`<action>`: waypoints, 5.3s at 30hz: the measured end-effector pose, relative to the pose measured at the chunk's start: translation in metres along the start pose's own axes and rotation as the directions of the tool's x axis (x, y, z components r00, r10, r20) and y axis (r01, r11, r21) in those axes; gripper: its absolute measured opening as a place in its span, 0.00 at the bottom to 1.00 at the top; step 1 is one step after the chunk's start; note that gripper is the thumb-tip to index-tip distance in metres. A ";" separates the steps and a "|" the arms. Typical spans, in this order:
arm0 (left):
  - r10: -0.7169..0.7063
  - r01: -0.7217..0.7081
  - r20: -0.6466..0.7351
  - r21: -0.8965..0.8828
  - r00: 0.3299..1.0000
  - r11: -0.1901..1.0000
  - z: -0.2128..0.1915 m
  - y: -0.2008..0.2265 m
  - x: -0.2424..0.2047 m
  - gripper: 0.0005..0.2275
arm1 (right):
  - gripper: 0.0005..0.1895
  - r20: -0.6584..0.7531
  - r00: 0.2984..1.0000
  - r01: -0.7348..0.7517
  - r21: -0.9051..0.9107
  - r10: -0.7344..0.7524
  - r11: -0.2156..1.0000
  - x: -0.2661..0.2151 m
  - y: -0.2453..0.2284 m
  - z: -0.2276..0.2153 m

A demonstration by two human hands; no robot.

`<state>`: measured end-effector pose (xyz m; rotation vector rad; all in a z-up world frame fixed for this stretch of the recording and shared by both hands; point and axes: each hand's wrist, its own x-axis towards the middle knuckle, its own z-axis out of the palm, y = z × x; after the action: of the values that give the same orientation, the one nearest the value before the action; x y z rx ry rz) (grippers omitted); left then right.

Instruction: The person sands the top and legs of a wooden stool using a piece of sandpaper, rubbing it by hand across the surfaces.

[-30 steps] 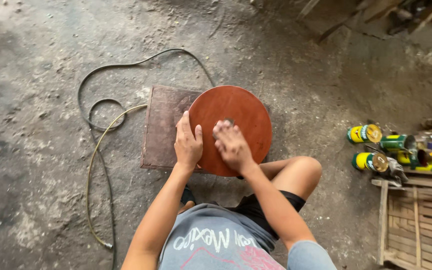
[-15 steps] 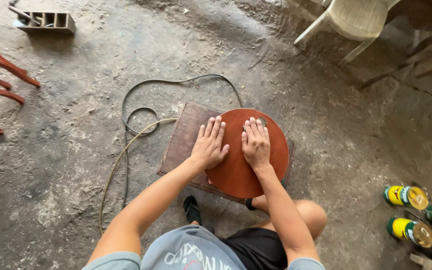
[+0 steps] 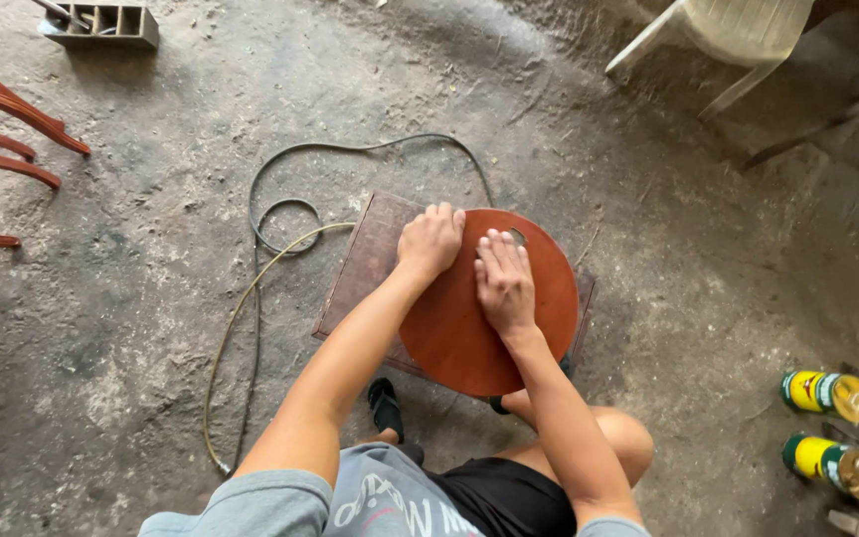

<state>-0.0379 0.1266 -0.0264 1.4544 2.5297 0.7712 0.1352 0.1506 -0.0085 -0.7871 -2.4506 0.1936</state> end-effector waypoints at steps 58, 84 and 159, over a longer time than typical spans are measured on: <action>0.330 -0.330 0.092 -0.018 0.939 0.944 -0.025 0.060 0.019 0.14 | 0.15 -0.400 0.747 -0.379 0.399 0.530 0.835 0.026 0.079 -0.110; 0.516 -0.518 -0.053 -0.150 0.855 0.842 -0.027 0.055 0.016 0.04 | 0.13 -0.331 0.771 -0.375 0.456 0.544 0.807 0.027 0.074 -0.106; 0.245 -0.246 0.034 0.050 0.969 0.968 0.007 0.055 0.026 0.17 | 0.20 0.011 0.995 -0.099 0.267 0.100 0.959 0.024 0.034 -0.066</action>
<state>-0.0071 0.1730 -0.0020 1.8080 2.3954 0.7146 0.1720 0.1905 0.0481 -0.7889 -2.3180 0.5485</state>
